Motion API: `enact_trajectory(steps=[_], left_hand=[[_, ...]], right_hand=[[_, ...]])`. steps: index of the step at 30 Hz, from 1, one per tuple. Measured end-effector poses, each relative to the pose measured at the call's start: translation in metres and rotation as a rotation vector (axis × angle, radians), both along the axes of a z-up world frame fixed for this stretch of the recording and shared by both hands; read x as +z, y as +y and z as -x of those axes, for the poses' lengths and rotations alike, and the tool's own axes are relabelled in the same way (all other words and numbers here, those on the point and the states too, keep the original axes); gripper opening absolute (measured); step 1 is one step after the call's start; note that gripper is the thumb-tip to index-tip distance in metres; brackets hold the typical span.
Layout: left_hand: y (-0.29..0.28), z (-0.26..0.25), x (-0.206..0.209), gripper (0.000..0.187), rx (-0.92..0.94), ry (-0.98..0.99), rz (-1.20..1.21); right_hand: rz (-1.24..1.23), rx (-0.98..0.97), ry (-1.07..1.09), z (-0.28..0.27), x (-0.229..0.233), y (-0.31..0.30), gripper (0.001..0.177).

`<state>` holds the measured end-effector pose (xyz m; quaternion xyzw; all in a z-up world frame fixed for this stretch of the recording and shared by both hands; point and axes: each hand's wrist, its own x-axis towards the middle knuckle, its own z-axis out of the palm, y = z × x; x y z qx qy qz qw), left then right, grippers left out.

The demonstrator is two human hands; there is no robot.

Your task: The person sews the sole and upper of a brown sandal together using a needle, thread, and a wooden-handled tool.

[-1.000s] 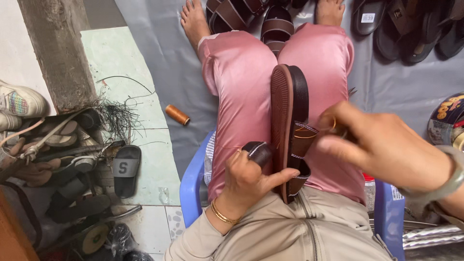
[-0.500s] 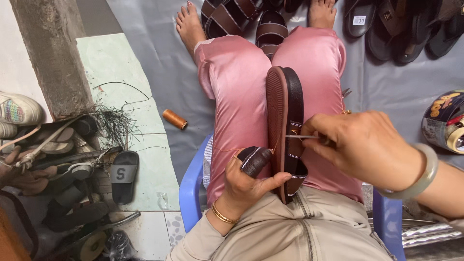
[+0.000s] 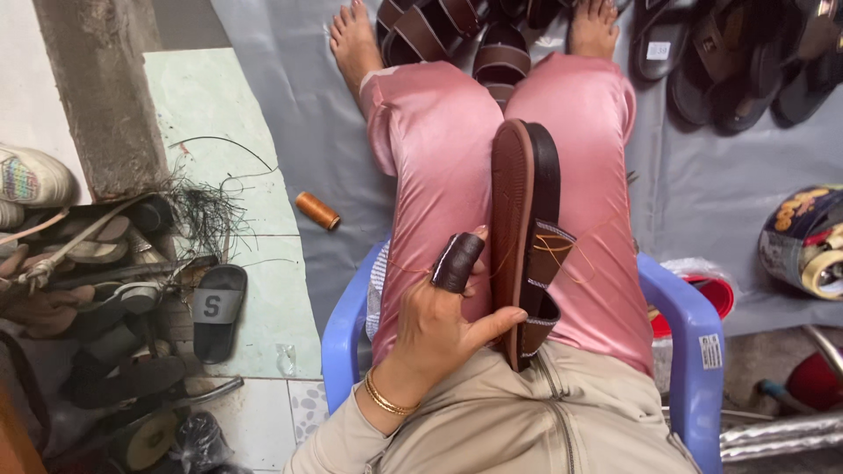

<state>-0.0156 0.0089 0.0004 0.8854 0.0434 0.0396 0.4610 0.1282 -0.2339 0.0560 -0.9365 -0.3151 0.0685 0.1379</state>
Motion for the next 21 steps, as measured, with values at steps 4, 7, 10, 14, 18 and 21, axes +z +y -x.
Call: enact_trajectory(steps=[4, 7, 10, 14, 18, 21], left_hand=[[-0.002, -0.006, -0.011, 0.084, -0.005, 0.125, -0.007], [0.000, -0.003, -0.013, 0.087, -0.004, 0.153, 0.083], [-0.001, -0.004, -0.008, 0.083, 0.011, 0.131, 0.082], [0.000, -0.003, -0.010, 0.082, 0.038, 0.116, 0.090], [0.001, -0.005, -0.005, 0.082, 0.020, 0.146, 0.123], [0.002, -0.004, -0.005, 0.081, 0.017, 0.162, 0.127]], right_hand=[[-0.053, -0.234, 0.378, 0.001, 0.016, -0.019, 0.020], [-0.240, 0.211, 0.120, 0.022, 0.011, 0.042, 0.014], [-0.045, 0.249, -0.232, 0.029, -0.007, 0.065, 0.009], [0.091, 0.263, -0.247, 0.026, -0.015, 0.069, 0.013], [-0.201, 0.249, 0.381, -0.001, -0.003, 0.064, 0.012], [-0.463, 0.203, 0.781, -0.047, 0.018, 0.007, 0.008]])
